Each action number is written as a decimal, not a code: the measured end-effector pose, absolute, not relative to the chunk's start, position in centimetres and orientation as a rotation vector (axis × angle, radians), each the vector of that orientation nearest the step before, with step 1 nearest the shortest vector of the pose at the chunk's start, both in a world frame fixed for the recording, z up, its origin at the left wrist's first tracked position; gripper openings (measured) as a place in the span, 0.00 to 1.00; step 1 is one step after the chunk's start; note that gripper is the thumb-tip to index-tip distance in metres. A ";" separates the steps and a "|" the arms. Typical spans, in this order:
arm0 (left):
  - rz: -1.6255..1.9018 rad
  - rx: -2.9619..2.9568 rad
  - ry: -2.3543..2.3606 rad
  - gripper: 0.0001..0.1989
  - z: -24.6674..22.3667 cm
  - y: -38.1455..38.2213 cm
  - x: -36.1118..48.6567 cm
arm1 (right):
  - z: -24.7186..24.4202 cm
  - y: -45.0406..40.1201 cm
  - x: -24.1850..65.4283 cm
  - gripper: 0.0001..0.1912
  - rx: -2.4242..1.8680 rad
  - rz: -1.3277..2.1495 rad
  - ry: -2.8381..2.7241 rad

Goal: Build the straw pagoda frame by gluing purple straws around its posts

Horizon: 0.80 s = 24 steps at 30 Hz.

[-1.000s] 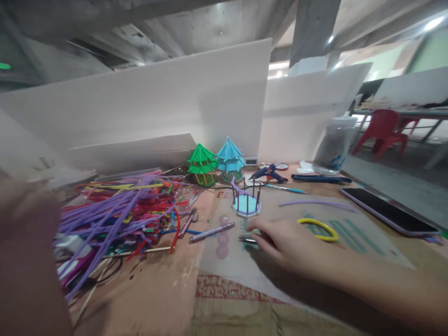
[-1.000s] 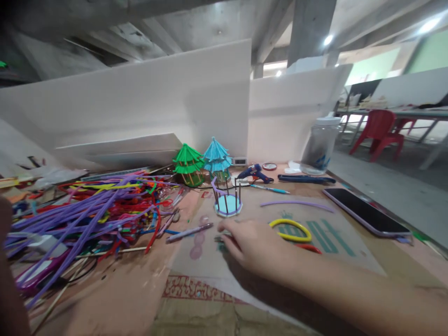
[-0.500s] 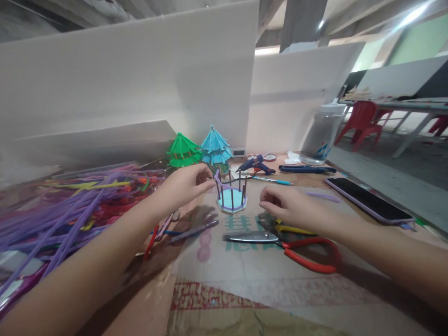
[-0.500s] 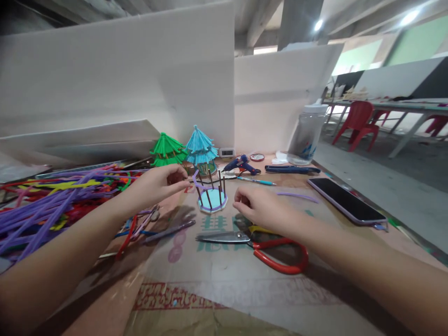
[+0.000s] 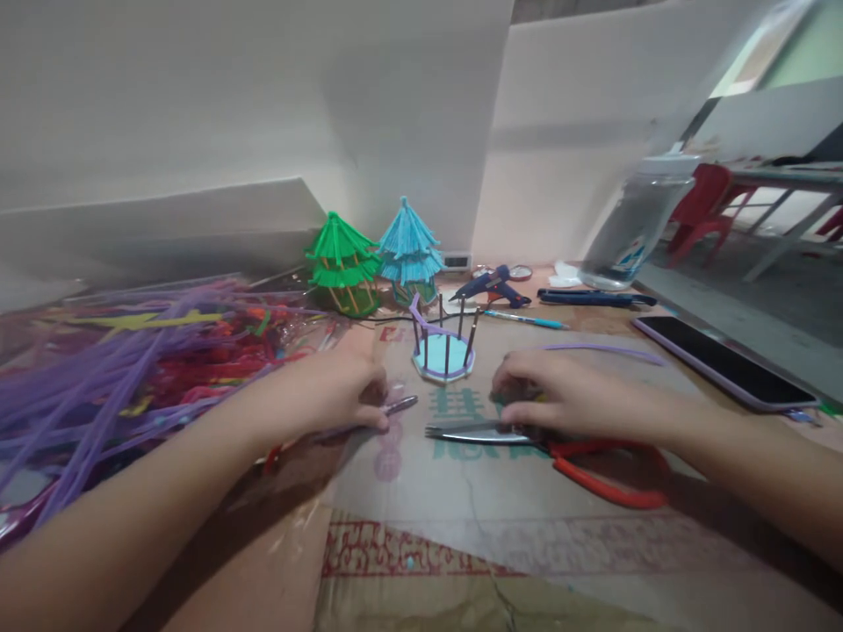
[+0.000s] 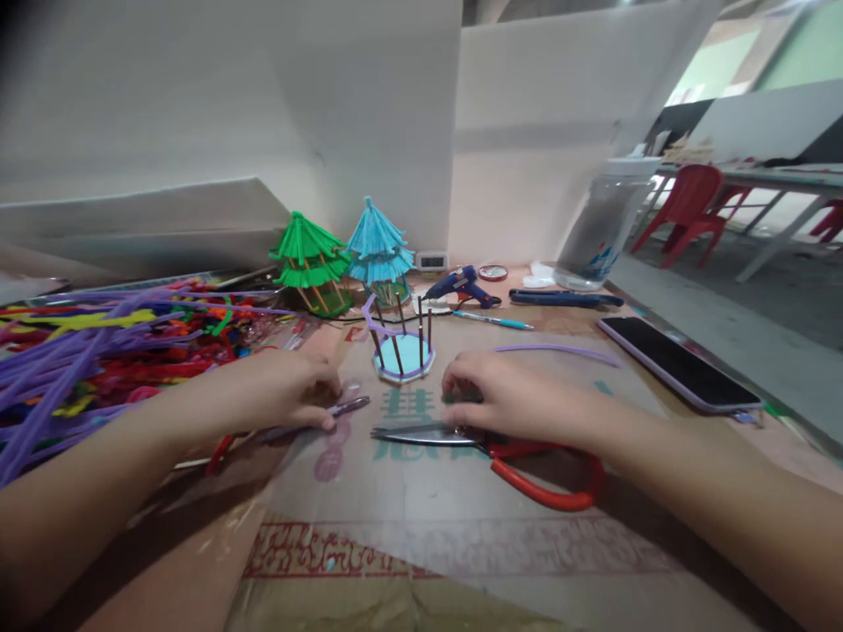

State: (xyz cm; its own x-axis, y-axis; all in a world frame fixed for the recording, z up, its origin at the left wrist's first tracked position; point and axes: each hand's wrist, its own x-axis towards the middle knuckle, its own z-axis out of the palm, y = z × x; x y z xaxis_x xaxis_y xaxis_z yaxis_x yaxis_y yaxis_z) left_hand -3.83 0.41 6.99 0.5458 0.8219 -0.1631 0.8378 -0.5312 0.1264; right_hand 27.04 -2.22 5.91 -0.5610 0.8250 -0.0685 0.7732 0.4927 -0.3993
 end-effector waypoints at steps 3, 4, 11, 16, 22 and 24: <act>-0.133 2.643 1.433 0.09 6.0 0.8 -3.9 | 5.6 -3.8 26.5 0.17 -1.279 0.561 -2.696; -0.128 2.649 1.476 0.10 6.1 1.1 -3.9 | 5.3 -4.1 26.3 0.15 -1.276 0.528 -2.703; 0.018 2.464 1.875 0.15 7.7 3.7 -5.2 | 3.4 -4.0 27.4 0.06 -1.389 0.326 -2.712; 0.057 2.426 1.923 0.17 6.1 4.9 -5.4 | 5.0 -3.4 28.2 0.07 -1.621 0.385 -2.708; 0.081 2.461 1.926 0.16 8.2 4.7 -6.9 | 6.4 -3.1 29.0 0.07 -1.576 0.204 -2.789; 0.107 2.520 1.828 0.16 8.5 4.4 -7.5 | 6.9 -2.7 29.8 0.09 -1.618 0.306 -2.796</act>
State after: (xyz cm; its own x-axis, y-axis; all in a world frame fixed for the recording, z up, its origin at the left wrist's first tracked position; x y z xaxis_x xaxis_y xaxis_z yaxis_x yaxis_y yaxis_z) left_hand -7.49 4.45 8.48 0.3088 0.9503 0.0402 0.9485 -0.3108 0.0617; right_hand 29.76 -2.74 6.87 -0.4987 0.8473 -0.1828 0.8668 0.4863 -0.1103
